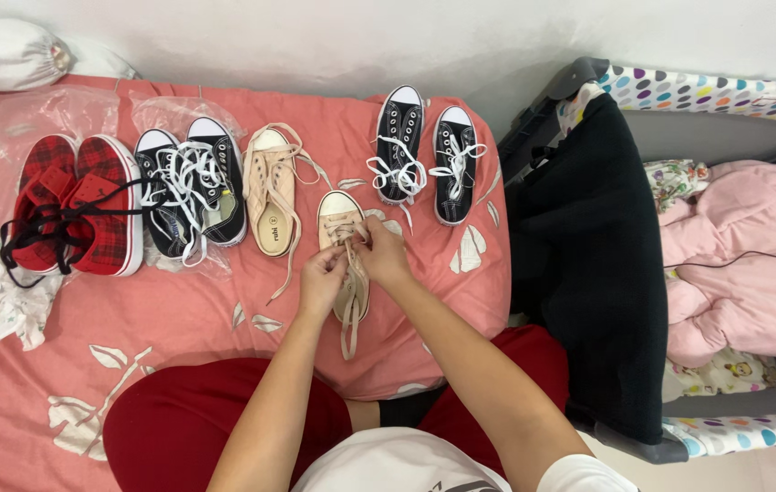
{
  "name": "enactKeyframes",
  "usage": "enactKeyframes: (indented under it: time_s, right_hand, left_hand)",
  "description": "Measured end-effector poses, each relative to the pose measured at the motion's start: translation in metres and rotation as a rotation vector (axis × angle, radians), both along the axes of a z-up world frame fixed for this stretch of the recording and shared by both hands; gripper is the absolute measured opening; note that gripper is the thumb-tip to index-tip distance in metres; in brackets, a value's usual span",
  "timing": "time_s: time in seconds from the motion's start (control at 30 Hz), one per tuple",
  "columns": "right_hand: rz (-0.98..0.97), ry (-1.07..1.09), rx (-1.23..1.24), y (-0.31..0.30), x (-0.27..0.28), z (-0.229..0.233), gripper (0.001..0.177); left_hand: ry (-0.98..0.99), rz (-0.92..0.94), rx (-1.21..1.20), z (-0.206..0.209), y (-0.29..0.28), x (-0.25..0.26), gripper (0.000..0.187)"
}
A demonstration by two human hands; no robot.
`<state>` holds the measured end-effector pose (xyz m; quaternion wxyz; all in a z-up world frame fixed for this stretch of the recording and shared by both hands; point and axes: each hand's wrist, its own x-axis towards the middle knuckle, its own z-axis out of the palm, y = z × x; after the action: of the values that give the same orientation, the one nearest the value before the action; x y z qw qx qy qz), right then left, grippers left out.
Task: The person unlaces a pair of black canvas shoes and then proceeds to re-lace a pair of beige canvas shoes. The person threads the laces through the eyelets and ties them into a bow.
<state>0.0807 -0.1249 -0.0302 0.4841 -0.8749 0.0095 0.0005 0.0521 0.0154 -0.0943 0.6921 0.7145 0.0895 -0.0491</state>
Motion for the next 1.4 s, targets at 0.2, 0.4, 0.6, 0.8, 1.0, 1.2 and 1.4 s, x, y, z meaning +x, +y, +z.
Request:
enactKeyframes:
  time_s: [0.2, 0.4, 0.6, 0.8, 1.0, 1.2, 1.4]
  right_hand:
    - [0.069, -0.007, 0.058, 0.000, -0.011, -0.014, 0.035]
    - [0.113, -0.070, 0.045, -0.001, -0.018, -0.037, 0.046]
    - [0.090, 0.042, 0.239, -0.002, -0.004, -0.069, 0.052]
    - [0.034, 0.280, 0.551, -0.007, 0.006, -0.083, 0.055]
    - [0.050, 0.186, 0.521, -0.003, 0.007, -0.088, 0.049]
    - [-0.051, 0.169, 0.372, -0.005, 0.006, -0.092, 0.032]
    - [-0.080, 0.265, 0.396, -0.020, 0.014, -0.080, 0.021]
  left_hand:
    - [-0.069, 0.137, 0.202, 0.014, -0.012, -0.007, 0.017]
    - [-0.158, 0.155, 0.389, 0.042, -0.013, -0.023, 0.013]
    - [-0.140, 0.208, 0.254, 0.064, 0.015, -0.046, 0.007]
    - [-0.234, 0.228, -0.029, 0.101, 0.045, -0.078, 0.006]
    - [-0.221, 0.296, -0.083, 0.168, 0.067, -0.097, 0.006]
    - [-0.388, 0.288, -0.103, 0.215, 0.078, -0.104, 0.005]
    - [-0.481, 0.206, -0.194, 0.241, 0.083, -0.110, 0.005]
